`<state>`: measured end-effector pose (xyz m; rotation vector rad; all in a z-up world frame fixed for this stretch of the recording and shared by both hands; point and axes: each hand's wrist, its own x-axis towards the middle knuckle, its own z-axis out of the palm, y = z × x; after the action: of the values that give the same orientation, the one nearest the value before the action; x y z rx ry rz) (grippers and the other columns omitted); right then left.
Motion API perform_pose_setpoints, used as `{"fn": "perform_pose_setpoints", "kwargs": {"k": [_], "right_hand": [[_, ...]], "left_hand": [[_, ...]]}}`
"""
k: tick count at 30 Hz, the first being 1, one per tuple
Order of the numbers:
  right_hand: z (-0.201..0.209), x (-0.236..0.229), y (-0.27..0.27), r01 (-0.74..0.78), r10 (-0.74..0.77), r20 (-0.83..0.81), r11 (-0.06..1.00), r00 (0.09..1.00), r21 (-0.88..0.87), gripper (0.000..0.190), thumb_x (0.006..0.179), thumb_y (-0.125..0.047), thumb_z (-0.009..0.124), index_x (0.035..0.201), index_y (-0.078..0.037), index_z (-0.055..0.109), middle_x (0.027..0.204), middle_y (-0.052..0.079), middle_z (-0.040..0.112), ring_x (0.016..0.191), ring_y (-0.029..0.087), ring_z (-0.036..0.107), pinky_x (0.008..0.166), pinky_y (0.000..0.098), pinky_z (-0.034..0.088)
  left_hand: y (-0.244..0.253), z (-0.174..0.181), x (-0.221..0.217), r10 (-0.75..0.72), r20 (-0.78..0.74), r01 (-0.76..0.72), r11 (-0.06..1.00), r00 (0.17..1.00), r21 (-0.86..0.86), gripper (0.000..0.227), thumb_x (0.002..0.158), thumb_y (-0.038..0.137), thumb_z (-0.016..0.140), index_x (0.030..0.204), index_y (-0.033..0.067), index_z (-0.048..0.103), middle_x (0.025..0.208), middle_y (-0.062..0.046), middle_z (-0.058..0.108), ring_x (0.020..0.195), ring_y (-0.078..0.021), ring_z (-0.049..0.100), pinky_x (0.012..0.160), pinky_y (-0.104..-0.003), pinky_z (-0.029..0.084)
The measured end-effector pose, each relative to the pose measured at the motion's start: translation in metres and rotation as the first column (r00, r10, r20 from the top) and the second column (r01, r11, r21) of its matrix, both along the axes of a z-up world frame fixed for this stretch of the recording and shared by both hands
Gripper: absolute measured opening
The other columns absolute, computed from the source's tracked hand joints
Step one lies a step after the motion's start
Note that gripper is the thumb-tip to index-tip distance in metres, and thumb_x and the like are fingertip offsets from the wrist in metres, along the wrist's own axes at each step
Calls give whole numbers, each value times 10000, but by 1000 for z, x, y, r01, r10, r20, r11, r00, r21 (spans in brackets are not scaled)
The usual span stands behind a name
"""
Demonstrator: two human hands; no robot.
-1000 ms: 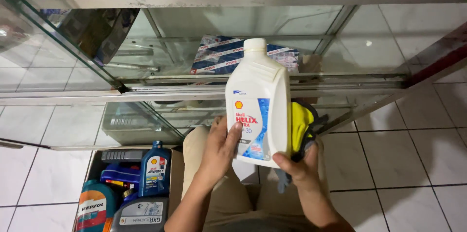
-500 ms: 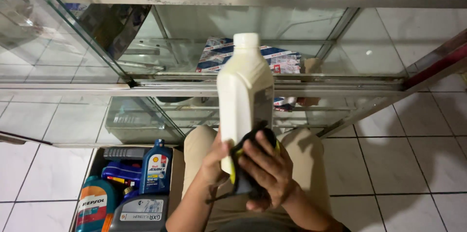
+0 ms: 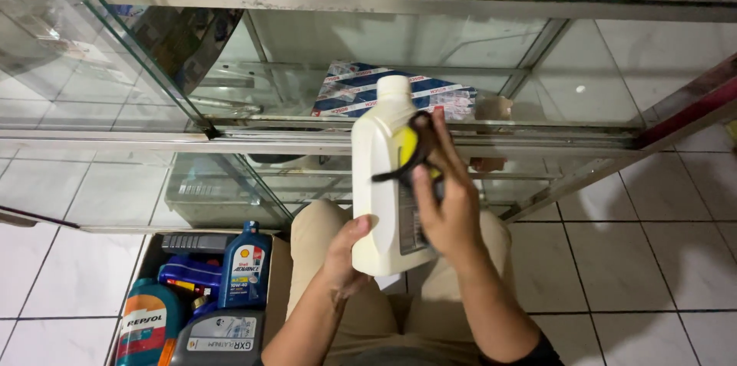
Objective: The person wipes a white motor oil bottle with a yellow cloth, then places it on a glass shelf. They proceed to wipe the glass shelf surface with the cloth.
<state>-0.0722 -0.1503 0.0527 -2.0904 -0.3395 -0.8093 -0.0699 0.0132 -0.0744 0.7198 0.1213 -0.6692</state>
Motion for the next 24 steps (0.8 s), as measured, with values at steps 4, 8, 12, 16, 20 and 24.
{"fn": "perform_pose_setpoints", "kwargs": {"k": [4,8,12,16,20,24], "right_hand": [[0,-27,27,-87,90,8,977,996,-197,523,1023,-164,554,1533,-144,440,1677,184,296,1551,372,389,1302,487,374],[-18,-47,48,59,44,221,896,974,-440,394,992,-312,562,1359,-196,643,1463,73,583,1352,256,569,1060,474,480],[-119,-22,53,458,4,735,780,678,-427,313,1057,-361,620,1370,-357,628,1467,-142,541,1378,110,447,1230,425,154],[-149,-4,20,592,106,795,611,597,-526,434,1155,-286,348,1587,-292,378,1651,-91,341,1510,50,310,1195,335,334],[-104,-11,11,364,-205,626,921,752,-137,427,1042,-580,429,1332,-305,580,1451,-61,528,1340,219,503,1190,490,359],[-60,-24,5,25,-71,296,988,953,154,655,1017,-643,425,1170,-58,677,1317,112,686,1294,278,639,1189,454,504]], "left_hand": [[2,-5,2,92,29,-82,968,995,-238,369,915,218,616,1193,-22,652,1012,-164,720,799,-225,688,696,-331,556],[3,-3,10,7,-10,-11,883,1000,-469,489,940,318,608,1309,-2,572,1124,-178,682,819,-221,680,674,-284,551],[3,1,16,-112,-14,66,680,994,-730,656,972,446,597,1459,25,468,1267,-196,633,845,-216,670,646,-222,544],[-3,14,16,-181,15,105,498,983,-861,772,993,531,588,1560,43,399,1363,-208,601,862,-213,664,627,-182,538],[-13,42,0,170,9,-135,810,985,-570,650,961,445,588,1436,7,520,1248,-158,670,1000,-271,678,833,-377,567],[-12,34,1,102,65,-43,796,993,-604,642,935,390,635,1469,58,504,1316,-139,655,1147,-271,648,1005,-422,516]]}}
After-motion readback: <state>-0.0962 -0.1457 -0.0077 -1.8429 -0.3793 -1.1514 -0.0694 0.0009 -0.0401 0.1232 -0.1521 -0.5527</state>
